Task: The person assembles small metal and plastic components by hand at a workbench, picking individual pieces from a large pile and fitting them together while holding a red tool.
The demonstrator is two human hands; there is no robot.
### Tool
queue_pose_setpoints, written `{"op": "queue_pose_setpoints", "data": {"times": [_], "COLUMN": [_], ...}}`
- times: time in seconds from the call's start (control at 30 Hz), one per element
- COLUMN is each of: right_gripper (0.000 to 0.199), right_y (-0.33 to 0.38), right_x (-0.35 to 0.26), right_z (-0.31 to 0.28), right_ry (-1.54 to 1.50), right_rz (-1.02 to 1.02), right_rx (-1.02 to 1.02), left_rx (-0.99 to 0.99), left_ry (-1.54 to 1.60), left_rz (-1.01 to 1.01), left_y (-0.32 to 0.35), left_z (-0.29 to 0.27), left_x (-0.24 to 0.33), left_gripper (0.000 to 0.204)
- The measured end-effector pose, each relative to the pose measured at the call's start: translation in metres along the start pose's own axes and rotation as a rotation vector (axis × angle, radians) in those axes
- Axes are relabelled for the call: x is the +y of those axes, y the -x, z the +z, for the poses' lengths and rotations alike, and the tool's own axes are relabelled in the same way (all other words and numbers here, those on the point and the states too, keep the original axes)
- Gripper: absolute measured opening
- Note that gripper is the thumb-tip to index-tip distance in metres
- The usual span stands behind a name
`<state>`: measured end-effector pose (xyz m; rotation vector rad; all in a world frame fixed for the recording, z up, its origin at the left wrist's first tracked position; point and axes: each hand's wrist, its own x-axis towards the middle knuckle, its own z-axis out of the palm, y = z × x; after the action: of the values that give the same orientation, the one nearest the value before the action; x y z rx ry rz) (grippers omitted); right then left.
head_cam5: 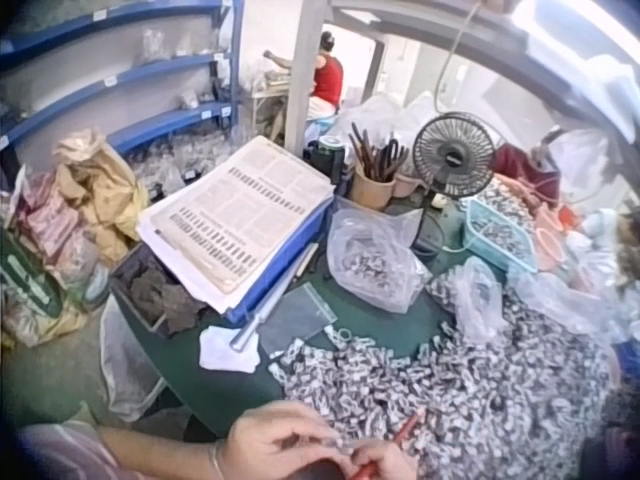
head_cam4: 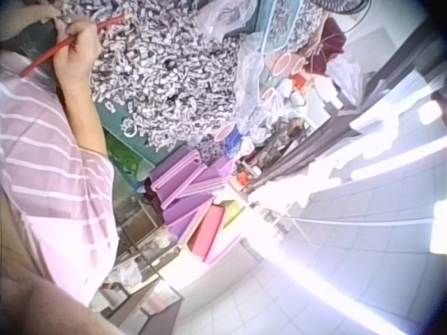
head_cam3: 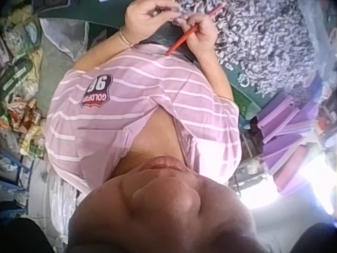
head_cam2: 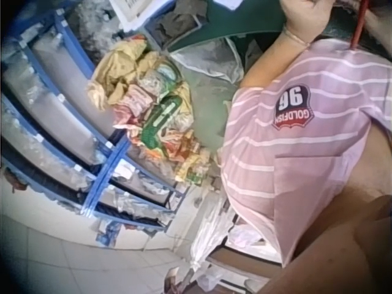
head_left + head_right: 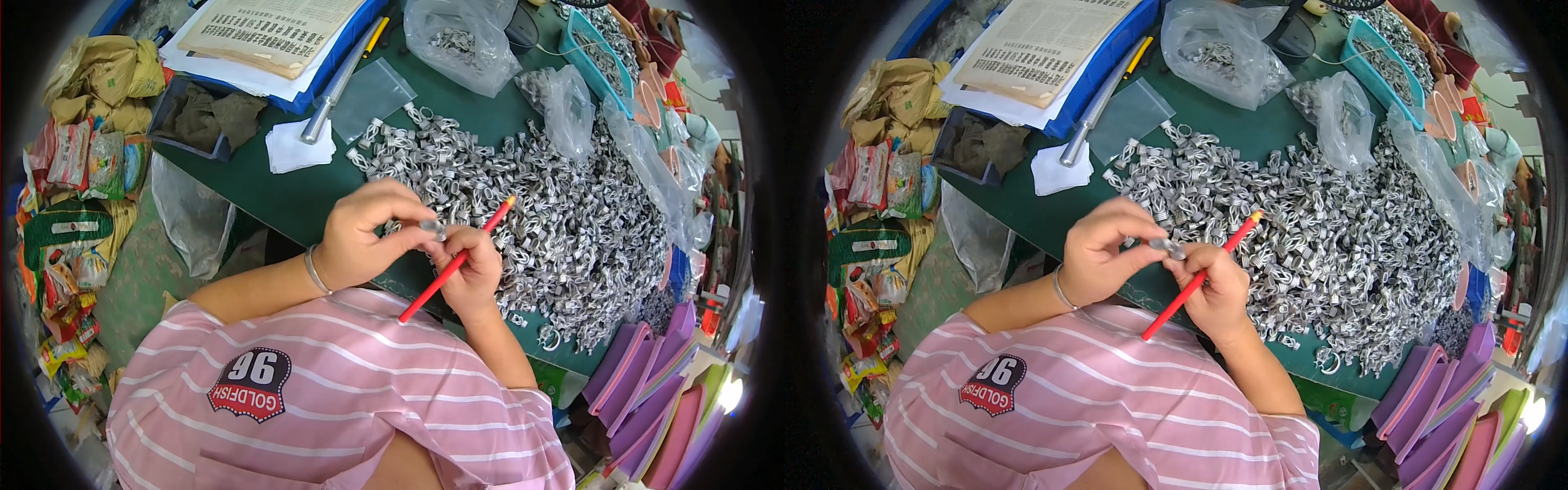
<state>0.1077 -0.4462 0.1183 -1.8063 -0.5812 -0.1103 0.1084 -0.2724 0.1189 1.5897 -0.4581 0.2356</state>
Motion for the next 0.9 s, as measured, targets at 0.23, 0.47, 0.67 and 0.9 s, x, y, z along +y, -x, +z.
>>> {"op": "queue_pose_setpoints", "data": {"times": [0.23, 0.47, 0.67, 0.9], "right_gripper": [0.022, 0.023, 0.029, 0.020], "right_y": [-0.053, -0.064, -0.037, -0.021], "right_x": [0.016, 0.012, 0.002, -0.005], "right_z": [-0.007, -0.006, -0.011, -0.012], "right_ry": [0.461, 0.620, -0.284, -0.656], "right_rz": [-0.096, -0.105, 0.193, 0.375], "right_rx": [-0.113, -0.247, -0.040, 0.065], "left_rx": [0.410, 0.279, 0.045, 0.058], "left_ry": [1.164, 0.876, 0.525, 0.377], "left_rz": [-0.671, -0.848, -0.772, -0.461], "left_y": [-0.006, -0.001, -0.003, 0.001], "left_z": [-0.023, -0.020, -0.004, 0.003], "left_x": [-0.007, -0.008, -0.002, 0.000], "left_gripper": [0.013, 0.011, 0.027, 0.024]}}
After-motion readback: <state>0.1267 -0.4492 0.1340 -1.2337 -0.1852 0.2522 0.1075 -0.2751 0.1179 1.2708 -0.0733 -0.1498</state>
